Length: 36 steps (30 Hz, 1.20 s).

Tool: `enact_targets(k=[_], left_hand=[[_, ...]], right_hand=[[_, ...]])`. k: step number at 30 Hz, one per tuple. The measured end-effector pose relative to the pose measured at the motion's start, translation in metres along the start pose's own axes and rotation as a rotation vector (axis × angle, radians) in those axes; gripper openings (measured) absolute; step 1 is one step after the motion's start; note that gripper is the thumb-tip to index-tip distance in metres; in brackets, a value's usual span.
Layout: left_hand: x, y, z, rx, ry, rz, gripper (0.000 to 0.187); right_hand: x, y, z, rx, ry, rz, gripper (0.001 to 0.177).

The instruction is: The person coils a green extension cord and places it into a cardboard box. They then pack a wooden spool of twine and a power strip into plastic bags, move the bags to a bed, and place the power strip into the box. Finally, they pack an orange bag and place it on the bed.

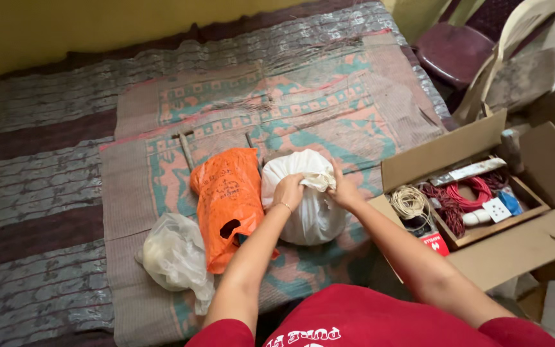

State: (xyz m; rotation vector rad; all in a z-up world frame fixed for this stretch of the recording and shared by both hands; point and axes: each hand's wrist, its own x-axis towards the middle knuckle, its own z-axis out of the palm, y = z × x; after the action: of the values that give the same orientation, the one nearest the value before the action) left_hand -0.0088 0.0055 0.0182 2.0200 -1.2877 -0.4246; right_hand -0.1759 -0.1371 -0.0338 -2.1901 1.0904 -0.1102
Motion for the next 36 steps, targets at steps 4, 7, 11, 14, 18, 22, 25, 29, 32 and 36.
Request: enact_targets(k=[4, 7, 11, 14, 18, 22, 25, 29, 32, 36], left_hand=[[-0.005, -0.003, 0.014, -0.008, 0.124, 0.057, 0.021], [-0.004, -0.007, 0.016, -0.049, 0.196, 0.015, 0.023], [0.006, -0.001, -0.006, -0.132, 0.409, 0.034, 0.010], [0.010, 0.028, -0.039, -0.166, 0.498, 0.039, 0.011], [0.006, 0.091, -0.085, -0.133, 0.608, 0.153, 0.008], [-0.005, 0.143, -0.120, 0.073, 0.709, 0.288, 0.004], [-0.012, 0.168, -0.133, 0.002, 0.757, 0.363, 0.004], [-0.017, 0.203, -0.137, -0.272, 0.640, 0.461, 0.005], [-0.024, 0.239, -0.133, -0.321, 0.591, 0.513, 0.003], [-0.034, 0.292, -0.110, -0.387, 0.501, 0.582, 0.002]], right_hand=[[0.010, 0.006, 0.013, 0.152, 0.103, -0.124, 0.067], [0.014, -0.004, 0.012, 0.350, 0.059, -0.116, 0.038], [0.024, -0.044, -0.011, 0.247, 0.276, -0.416, 0.040], [0.014, -0.083, -0.045, 0.518, 0.202, -0.407, 0.034], [-0.013, -0.133, -0.103, 0.872, 0.193, -0.431, 0.035], [-0.055, -0.164, -0.145, 1.063, 0.234, -0.358, 0.031], [-0.081, -0.176, -0.159, 1.078, 0.334, -0.502, 0.029], [-0.109, -0.176, -0.185, 1.239, 0.378, -0.553, 0.021], [-0.140, -0.166, -0.213, 1.341, 0.414, -0.542, 0.021], [-0.181, -0.135, -0.251, 1.374, 0.515, -0.591, 0.022]])
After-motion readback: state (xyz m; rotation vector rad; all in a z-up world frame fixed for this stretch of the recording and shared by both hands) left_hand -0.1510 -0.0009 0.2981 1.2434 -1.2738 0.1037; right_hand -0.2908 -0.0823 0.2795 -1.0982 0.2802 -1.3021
